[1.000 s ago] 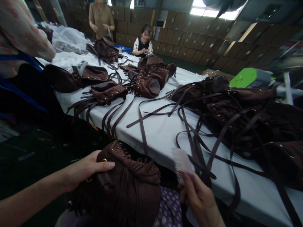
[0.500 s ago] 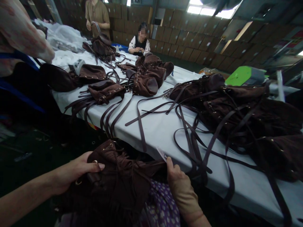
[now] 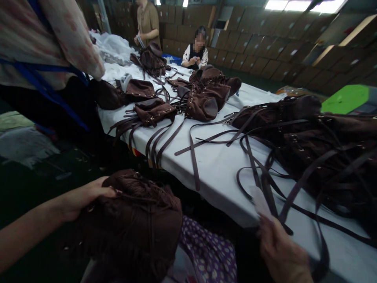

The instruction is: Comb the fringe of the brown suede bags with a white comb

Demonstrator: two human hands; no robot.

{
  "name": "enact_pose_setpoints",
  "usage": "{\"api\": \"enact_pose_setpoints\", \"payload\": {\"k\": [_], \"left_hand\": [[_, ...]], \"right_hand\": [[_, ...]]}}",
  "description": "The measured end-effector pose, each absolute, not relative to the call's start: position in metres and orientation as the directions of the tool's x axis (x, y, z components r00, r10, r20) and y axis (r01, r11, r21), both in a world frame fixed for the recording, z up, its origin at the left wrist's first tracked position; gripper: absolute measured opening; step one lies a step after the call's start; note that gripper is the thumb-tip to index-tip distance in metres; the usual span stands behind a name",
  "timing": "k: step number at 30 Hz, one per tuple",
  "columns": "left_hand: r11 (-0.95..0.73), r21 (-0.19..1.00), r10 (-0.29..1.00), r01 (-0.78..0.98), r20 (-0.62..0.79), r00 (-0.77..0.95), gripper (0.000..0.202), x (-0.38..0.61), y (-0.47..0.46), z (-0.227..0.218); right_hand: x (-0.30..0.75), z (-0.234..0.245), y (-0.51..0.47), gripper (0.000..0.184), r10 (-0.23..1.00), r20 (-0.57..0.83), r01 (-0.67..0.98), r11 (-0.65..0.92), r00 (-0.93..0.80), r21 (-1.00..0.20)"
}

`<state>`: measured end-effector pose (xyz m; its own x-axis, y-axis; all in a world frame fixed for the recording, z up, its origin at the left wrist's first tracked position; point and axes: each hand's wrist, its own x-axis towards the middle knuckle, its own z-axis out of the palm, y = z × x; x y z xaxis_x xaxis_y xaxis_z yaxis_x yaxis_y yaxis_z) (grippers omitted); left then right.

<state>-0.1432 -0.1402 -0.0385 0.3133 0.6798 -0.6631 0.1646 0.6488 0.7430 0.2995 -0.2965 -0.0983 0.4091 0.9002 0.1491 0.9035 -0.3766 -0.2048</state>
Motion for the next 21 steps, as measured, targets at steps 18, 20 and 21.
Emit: {"api": "enact_pose_setpoints", "payload": {"k": [18,20,21], "left_hand": [[0.558,0.745,0.676,0.365,-0.663,0.321,0.042,-0.131,-0.166,-0.02],[0.545,0.758,0.695,0.36,-0.648,0.311,0.037,-0.125,-0.164,-0.026],[0.53,0.766,0.693,0.365,-0.639,0.335,0.035,-0.122,-0.161,-0.03]], "right_hand": [[0.212,-0.157,-0.27,0.048,0.999,-0.029,0.95,-0.019,0.029,0.31],[0.225,-0.165,-0.278,0.044,0.998,0.06,0.933,-0.041,0.021,0.359],[0.229,-0.164,-0.282,0.043,0.994,0.11,0.924,-0.027,-0.016,0.382]]}}
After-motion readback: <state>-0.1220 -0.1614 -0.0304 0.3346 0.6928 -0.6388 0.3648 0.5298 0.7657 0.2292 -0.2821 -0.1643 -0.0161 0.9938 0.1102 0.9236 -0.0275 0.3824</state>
